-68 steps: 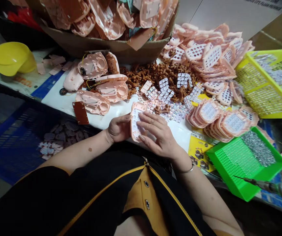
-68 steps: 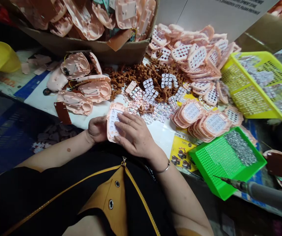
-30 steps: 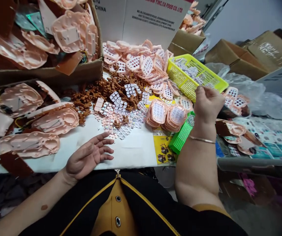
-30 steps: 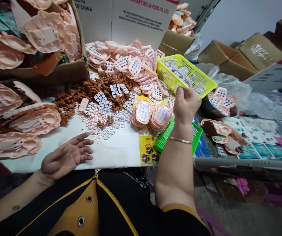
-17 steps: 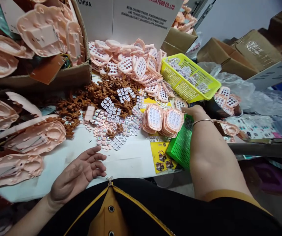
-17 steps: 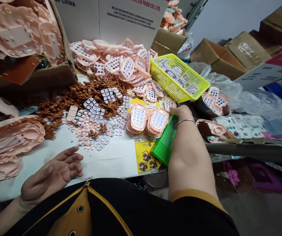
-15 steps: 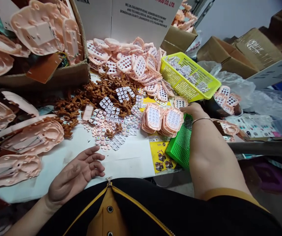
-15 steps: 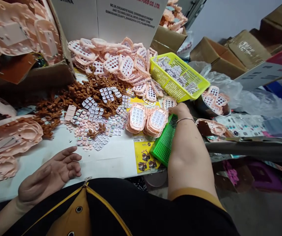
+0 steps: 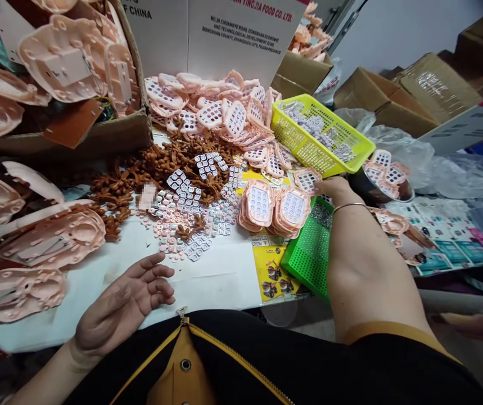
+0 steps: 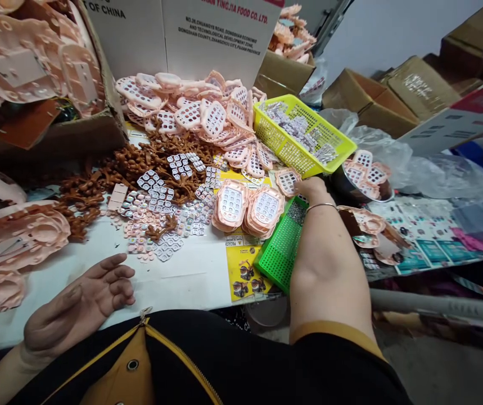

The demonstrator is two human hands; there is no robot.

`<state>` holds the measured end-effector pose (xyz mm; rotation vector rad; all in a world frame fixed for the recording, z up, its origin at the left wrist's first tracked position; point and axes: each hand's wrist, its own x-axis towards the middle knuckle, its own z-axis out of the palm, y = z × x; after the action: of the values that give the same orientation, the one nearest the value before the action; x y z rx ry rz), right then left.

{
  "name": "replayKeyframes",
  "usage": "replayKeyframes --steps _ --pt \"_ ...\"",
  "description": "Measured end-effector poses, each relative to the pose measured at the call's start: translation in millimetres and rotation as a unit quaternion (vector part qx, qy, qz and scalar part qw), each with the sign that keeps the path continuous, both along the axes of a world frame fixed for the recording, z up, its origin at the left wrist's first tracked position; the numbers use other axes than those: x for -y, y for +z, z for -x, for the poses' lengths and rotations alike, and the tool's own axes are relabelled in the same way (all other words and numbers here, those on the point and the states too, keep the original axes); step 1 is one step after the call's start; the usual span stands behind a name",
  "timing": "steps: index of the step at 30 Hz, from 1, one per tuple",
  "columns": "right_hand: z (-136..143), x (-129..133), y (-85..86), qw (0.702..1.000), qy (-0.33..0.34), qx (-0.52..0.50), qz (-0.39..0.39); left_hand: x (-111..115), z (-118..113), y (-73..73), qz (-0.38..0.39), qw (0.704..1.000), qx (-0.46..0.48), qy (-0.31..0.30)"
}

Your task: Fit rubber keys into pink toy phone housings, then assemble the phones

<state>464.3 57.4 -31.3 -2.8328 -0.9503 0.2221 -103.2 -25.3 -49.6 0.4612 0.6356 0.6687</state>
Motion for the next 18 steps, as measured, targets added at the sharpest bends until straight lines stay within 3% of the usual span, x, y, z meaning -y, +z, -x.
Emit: replayKeyframes --steps 6,12,16,18 --pt "4 22 2.5 0.999 0.003 -0.041 -0.025 0 2 -1.9 0.002 1.000 0.001 -0.008" --pt "17 15 18.5 0.994 0.017 -0.042 -0.100 0 1 -0.7 -0.002 1.000 0.006 -0.007" --pt "31 10 33.6 0.994 0.028 -0.073 -0.079 0 -1 -1.1 -0.019 1.000 0.022 -0.009" --pt "37 6 41.7 0.993 0.074 -0.056 -0.078 0 -1 -2.3 -0.028 0.999 0.033 -0.005"
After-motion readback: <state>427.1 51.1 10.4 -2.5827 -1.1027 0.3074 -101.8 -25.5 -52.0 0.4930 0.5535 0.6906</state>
